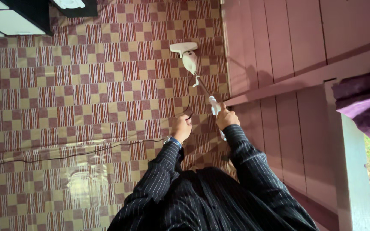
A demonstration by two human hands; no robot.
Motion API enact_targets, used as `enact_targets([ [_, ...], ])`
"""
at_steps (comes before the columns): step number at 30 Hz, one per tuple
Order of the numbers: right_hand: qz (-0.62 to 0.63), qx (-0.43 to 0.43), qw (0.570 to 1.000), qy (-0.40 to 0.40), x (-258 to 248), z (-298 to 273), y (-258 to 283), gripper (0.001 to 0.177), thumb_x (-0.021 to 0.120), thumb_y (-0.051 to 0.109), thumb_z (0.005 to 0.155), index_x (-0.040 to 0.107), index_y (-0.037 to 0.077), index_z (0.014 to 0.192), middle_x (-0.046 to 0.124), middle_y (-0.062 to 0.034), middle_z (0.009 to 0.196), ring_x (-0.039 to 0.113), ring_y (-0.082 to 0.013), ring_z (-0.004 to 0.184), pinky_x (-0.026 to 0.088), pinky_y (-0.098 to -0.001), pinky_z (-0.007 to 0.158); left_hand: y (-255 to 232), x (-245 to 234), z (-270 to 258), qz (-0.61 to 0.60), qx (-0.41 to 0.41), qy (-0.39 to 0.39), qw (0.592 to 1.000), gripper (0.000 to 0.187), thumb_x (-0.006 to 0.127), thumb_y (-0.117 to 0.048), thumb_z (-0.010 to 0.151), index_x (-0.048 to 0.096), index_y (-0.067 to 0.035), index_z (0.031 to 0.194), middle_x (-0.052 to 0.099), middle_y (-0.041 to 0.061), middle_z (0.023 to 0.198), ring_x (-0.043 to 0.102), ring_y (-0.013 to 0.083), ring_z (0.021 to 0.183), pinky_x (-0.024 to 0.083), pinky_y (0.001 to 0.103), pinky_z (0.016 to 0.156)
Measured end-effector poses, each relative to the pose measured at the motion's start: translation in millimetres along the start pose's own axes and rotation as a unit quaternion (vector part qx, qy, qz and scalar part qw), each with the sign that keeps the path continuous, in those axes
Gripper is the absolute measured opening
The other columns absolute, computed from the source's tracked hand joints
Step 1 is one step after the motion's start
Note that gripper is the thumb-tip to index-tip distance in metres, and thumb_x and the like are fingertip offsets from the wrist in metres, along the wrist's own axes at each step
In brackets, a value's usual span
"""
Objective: The person uses a handheld vacuum cleaner to clean a patterned tiled floor. They move the vacuum back and forth across the surface, covering the area near a pink wooden wall and a window.
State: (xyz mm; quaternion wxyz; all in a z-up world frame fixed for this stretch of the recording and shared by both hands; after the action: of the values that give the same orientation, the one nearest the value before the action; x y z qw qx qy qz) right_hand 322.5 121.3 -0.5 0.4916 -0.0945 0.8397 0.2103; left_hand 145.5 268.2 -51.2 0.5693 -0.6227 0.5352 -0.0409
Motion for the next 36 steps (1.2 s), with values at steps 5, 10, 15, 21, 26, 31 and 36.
enact_targets([
  [5, -0.016, 0.000, 1.000, 0.003, -1.3, 24.0, 3.7, 0.047, 0.050, 0.034, 0.098, 0.048, 0.029, 0.144, 0.071, -0.0290, 0.107, 0.068, -0.0519, 0.099, 0.055, -0.0599, 0.088, 1.5, -5.2, 5.9, -0.011, -0.004, 0.000, 1.000, 0.014, 0.069, -0.013, 0.083, 0.071, -0.005, 0.094, 0.072, 0.020, 0.089, 0.071, 0.0399, 0.087, 0.054, 0.047, 0.072],
  [10, -0.026, 0.010, 0.999, 0.016, 2.6, 44.0, 5.2, 0.052, 0.049, 0.028, 0.096, 0.046, 0.029, 0.147, 0.071, -0.0276, 0.111, 0.068, -0.0510, 0.103, 0.055, -0.0593, 0.090, 5.6, -7.3, 10.1, -0.026, 0.013, -0.008, 1.000, 0.017, 0.072, -0.014, 0.080, 0.070, -0.005, 0.094, 0.073, 0.019, 0.089, 0.071, 0.0392, 0.087, 0.054, 0.047, 0.071],
  [15, -0.041, 0.008, 0.999, -0.006, 1.8, 63.0, -2.6, 0.050, 0.047, 0.029, 0.098, 0.049, 0.032, 0.147, 0.070, -0.0267, 0.115, 0.068, -0.0498, 0.105, 0.054, -0.0580, 0.092, 8.6, -5.2, 7.9, -0.010, 0.023, -0.014, 1.000, 0.015, 0.069, -0.016, 0.086, 0.072, -0.006, 0.096, 0.072, 0.021, 0.090, 0.070, 0.0406, 0.087, 0.054, 0.048, 0.072],
  [21, -0.034, 0.021, 0.999, 0.005, -26.5, 65.7, -25.4, 0.052, 0.046, 0.033, 0.100, 0.048, 0.041, 0.151, 0.071, -0.0257, 0.121, 0.068, -0.0466, 0.113, 0.053, -0.0560, 0.099, 3.3, -3.6, -5.8, -0.020, 0.031, -0.003, 0.999, 0.015, 0.064, -0.019, 0.089, 0.072, -0.007, 0.096, 0.073, 0.020, 0.087, 0.071, 0.0390, 0.083, 0.054, 0.047, 0.070],
  [26, -0.062, 0.037, 0.997, 0.024, -25.2, 58.4, -75.4, 0.056, 0.051, 0.039, 0.096, 0.043, 0.046, 0.152, 0.068, -0.0243, 0.125, 0.064, -0.0483, 0.115, 0.051, -0.0566, 0.100, -4.5, -1.9, -23.0, -0.028, 0.034, 0.006, 0.999, 0.016, 0.063, -0.020, 0.091, 0.071, -0.007, 0.095, 0.071, 0.020, 0.086, 0.070, 0.0399, 0.081, 0.053, 0.048, 0.067],
  [31, -0.062, 0.041, 0.997, 0.003, 10.3, 37.8, -136.1, 0.056, 0.052, 0.044, 0.096, 0.043, 0.046, 0.151, 0.068, -0.0222, 0.126, 0.065, -0.0474, 0.114, 0.050, -0.0562, 0.101, -5.0, 5.7, -38.3, -0.048, 0.052, 0.010, 0.997, 0.016, 0.063, -0.020, 0.090, 0.071, -0.006, 0.093, 0.071, 0.020, 0.081, 0.071, 0.0387, 0.079, 0.054, 0.047, 0.068],
  [36, -0.040, 0.053, 0.998, -0.001, 31.2, -17.4, -167.4, 0.054, 0.051, 0.042, 0.096, 0.045, 0.044, 0.150, 0.070, -0.0220, 0.123, 0.066, -0.0480, 0.112, 0.051, -0.0571, 0.100, -12.0, 15.9, -57.1, -0.009, 0.100, -0.032, 0.994, 0.017, 0.064, -0.020, 0.090, 0.073, -0.005, 0.091, 0.071, 0.021, 0.085, 0.069, 0.0418, 0.082, 0.054, 0.049, 0.069],
])
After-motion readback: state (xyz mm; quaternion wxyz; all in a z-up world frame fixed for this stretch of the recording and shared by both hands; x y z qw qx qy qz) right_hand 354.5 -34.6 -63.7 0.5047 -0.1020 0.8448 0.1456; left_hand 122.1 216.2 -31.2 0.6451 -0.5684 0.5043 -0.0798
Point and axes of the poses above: each hand's wrist, its own z-axis towards the middle knuckle, its own x-axis out of the palm, y = z × x, the point moved 5 cm from there along z, towards the middle knuckle
